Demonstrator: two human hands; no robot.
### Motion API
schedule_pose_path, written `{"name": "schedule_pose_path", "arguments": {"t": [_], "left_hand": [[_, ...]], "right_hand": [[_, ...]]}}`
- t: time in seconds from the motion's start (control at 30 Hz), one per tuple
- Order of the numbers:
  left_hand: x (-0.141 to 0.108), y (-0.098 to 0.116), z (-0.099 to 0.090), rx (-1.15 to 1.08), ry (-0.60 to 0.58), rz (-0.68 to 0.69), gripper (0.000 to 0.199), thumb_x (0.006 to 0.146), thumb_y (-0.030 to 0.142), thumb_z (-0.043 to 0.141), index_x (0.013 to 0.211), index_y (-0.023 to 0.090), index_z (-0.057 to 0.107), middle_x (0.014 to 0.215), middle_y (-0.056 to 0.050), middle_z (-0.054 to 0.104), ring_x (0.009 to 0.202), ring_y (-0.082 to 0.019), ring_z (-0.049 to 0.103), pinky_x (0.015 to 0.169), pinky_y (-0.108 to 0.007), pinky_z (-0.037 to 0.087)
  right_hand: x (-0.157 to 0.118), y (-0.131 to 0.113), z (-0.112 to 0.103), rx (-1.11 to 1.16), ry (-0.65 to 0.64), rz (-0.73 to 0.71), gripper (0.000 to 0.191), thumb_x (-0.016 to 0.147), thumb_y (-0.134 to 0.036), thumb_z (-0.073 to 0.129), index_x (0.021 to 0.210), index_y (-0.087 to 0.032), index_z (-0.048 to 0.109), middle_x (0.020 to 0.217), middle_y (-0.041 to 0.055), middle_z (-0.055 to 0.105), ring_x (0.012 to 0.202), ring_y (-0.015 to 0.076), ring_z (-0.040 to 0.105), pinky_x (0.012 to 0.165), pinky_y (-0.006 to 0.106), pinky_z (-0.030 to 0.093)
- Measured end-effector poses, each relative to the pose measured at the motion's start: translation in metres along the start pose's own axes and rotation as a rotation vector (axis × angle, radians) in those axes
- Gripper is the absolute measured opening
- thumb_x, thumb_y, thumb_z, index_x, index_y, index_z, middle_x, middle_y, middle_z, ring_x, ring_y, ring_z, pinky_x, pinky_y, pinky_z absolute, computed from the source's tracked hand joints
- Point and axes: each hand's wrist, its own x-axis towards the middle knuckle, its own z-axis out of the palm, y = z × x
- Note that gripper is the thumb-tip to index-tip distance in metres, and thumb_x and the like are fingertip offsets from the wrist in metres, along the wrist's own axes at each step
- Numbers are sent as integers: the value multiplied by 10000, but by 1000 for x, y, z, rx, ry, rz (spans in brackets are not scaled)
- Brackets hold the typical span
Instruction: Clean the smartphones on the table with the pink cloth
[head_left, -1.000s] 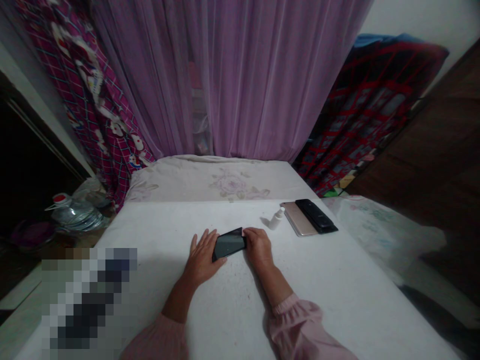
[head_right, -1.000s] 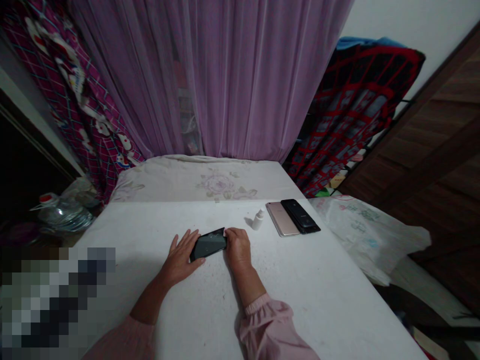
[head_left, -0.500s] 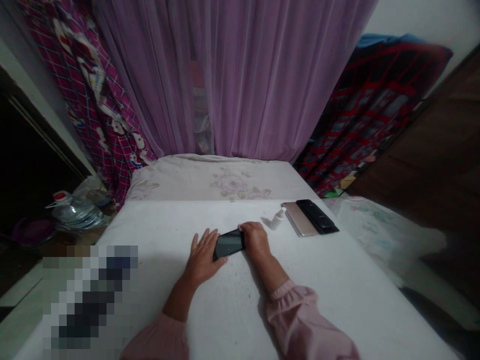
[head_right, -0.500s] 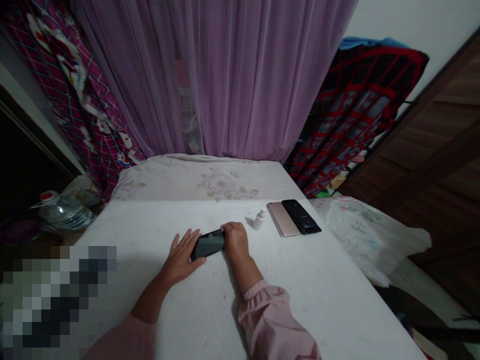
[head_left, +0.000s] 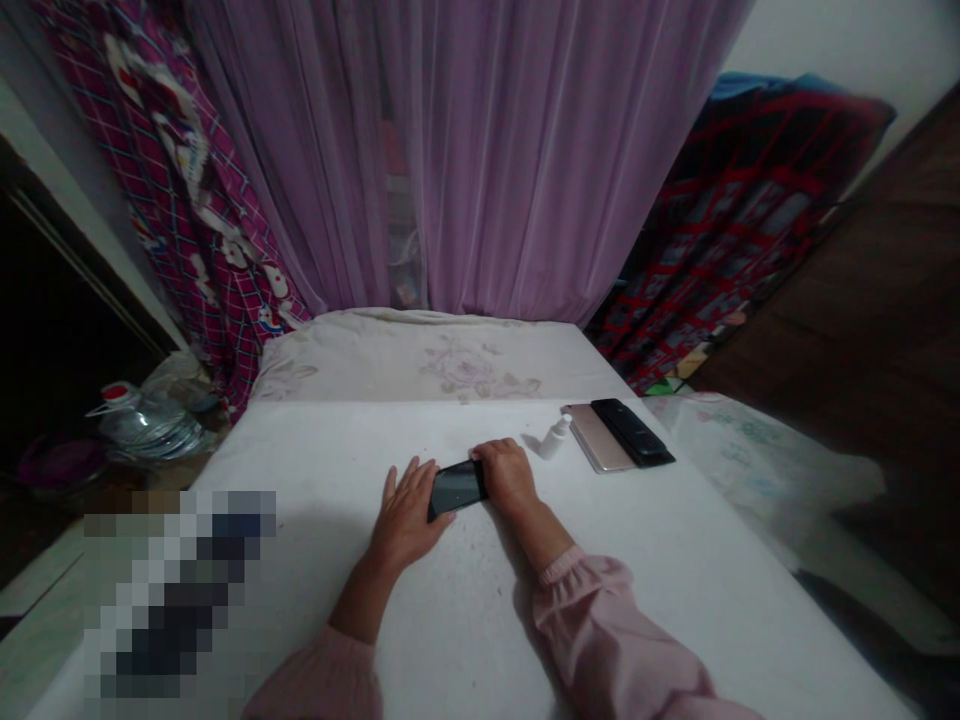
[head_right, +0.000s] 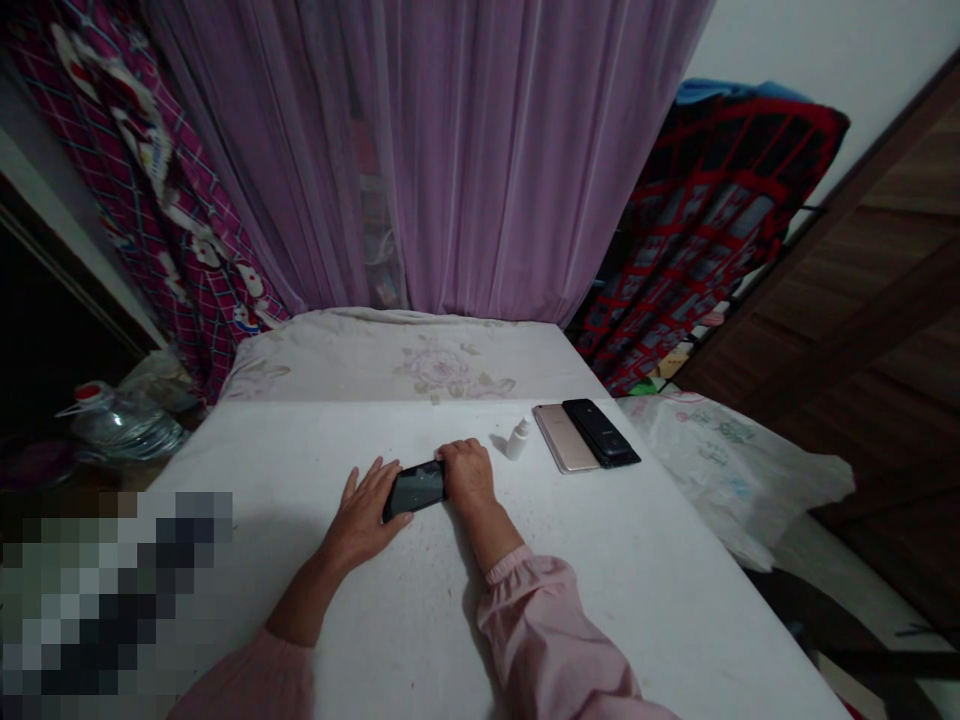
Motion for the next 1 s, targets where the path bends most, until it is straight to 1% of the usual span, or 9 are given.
{"name": "schedule_pose_path", "arguments": {"t": [0.1,0.23,0.37,0.53,0.63,0.73,0.9,1.0], "left_hand": [[0,1,-1,-3,9,-3,625,812,331,551,1394,185,378,1464,-99,433,1412,-272,265,1161,-533,97],[-1,2,-1,2,1,-17,625,809,325,550,1393,180,382,1466,-100,430,1410,-275,271,1163,-534,103],[0,2,1,4,13,-12,622,813,317,544,1397,181,378,1469,-99,424,1411,-270,270,1165,-535,100],[0,1,0,12,6,-15,623,816,321,545,1398,173,378,1468,-105,425,1412,-275,267,1162,-540,108],[1,1,-1,20,-15,-8,630,823,322,538,1407,165,362,1478,-105,410,1417,-271,252,1162,-540,101],[2,-1,0,20,-39,6,647,825,326,536,1419,159,344,1490,-106,390,1420,-272,242,1162,-541,94],[3,-7,5,12,-30,33,649,826,335,533,1422,166,340,1489,-107,391,1416,-276,253,1158,-547,99],[2,-8,8,7,-15,43,649,827,338,531,1424,174,338,1488,-106,394,1413,-274,260,1157,-545,104]], "right_hand": [[-4,9,2,16,41,80,230,826,-95,569,879,-240,739,859,43,740,794,197,620,714,276,410],[-16,6,8,67,120,185,244,874,-149,525,908,-251,744,844,36,749,758,189,655,682,259,432],[-35,6,8,90,148,216,246,877,-154,526,926,-239,752,875,53,755,760,202,677,690,265,458],[-65,9,0,114,123,226,257,848,-118,548,951,-241,748,935,39,753,827,193,682,751,252,475],[-73,8,-4,114,89,251,266,861,-127,535,989,-234,742,979,37,747,879,183,673,793,239,470],[-63,6,-6,121,46,279,283,861,-108,521,988,-231,743,1001,29,743,916,179,664,831,231,458],[-25,2,-4,116,5,290,281,881,-146,504,989,-234,748,989,45,744,908,189,667,824,244,457],[-9,0,-1,129,3,296,288,885,-154,496,987,-245,749,981,36,746,915,186,669,815,242,458]]}}
